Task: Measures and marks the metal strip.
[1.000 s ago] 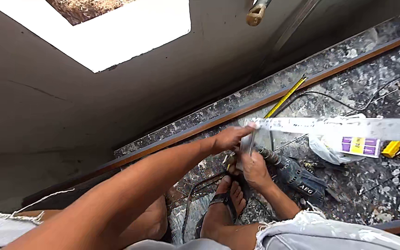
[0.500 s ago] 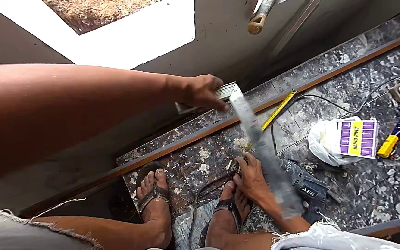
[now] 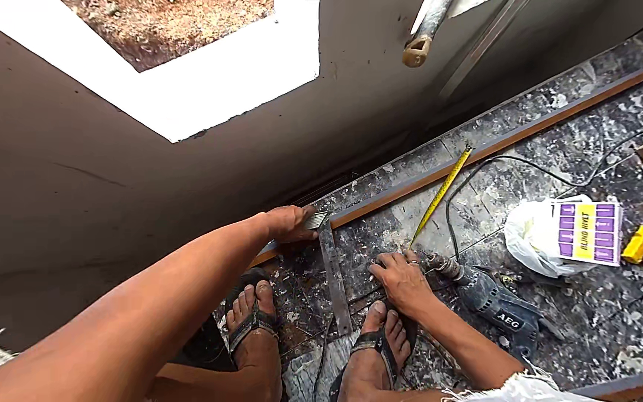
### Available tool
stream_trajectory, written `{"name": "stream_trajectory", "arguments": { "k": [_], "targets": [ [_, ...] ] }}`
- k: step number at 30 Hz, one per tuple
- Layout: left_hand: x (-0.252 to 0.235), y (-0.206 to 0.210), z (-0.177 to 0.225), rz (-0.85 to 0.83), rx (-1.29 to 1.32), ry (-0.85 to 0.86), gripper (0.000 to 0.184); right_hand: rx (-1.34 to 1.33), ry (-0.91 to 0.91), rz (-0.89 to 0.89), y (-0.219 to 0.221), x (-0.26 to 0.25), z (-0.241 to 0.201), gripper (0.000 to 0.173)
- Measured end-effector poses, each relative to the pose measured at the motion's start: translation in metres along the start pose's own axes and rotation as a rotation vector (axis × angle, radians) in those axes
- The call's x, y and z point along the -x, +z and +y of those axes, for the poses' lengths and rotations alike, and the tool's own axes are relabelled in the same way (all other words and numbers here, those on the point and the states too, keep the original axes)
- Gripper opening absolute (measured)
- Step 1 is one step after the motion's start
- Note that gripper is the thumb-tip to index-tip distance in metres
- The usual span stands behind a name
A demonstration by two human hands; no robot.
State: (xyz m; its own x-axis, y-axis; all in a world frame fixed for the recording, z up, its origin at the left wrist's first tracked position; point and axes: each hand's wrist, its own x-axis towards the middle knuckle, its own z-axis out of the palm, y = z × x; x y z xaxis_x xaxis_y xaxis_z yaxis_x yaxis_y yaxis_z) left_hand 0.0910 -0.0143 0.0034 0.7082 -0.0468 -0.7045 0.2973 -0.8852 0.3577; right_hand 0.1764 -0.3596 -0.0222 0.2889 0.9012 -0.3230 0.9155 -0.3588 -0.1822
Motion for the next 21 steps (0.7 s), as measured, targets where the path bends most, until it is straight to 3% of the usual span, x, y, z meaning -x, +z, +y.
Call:
{"name": "stream_trajectory", "arguments": {
  "k": [5,10,13,17,21],
  "targets": [
    [0.007,0.023,-0.005,0.14,0.038,-0.033,0.069,0.041,-0.087,-0.039,0.0,-0.004,0.01,0.015],
    [0.018,0.055,0.003,0.406,0.14,-0.079,0.056,-0.345,0.113,0.239,0.012,-0.009,-0.016,0.024],
    [0.017,0.063,0.002,0.535,0.183,-0.074,0.044,-0.497,0.112,0.261,0.01,-0.021,-0.048,0.04],
    [0.021,0.07,0.005,0.606,0.155,-0.128,0.041,-0.51,0.099,0.192,0.021,-0.035,-0.072,0.042],
    [0.03,0.085,0.004,0.612,0.205,-0.092,0.067,-0.489,0.123,0.166,0.027,-0.04,-0.073,0.044]
  ]
}}
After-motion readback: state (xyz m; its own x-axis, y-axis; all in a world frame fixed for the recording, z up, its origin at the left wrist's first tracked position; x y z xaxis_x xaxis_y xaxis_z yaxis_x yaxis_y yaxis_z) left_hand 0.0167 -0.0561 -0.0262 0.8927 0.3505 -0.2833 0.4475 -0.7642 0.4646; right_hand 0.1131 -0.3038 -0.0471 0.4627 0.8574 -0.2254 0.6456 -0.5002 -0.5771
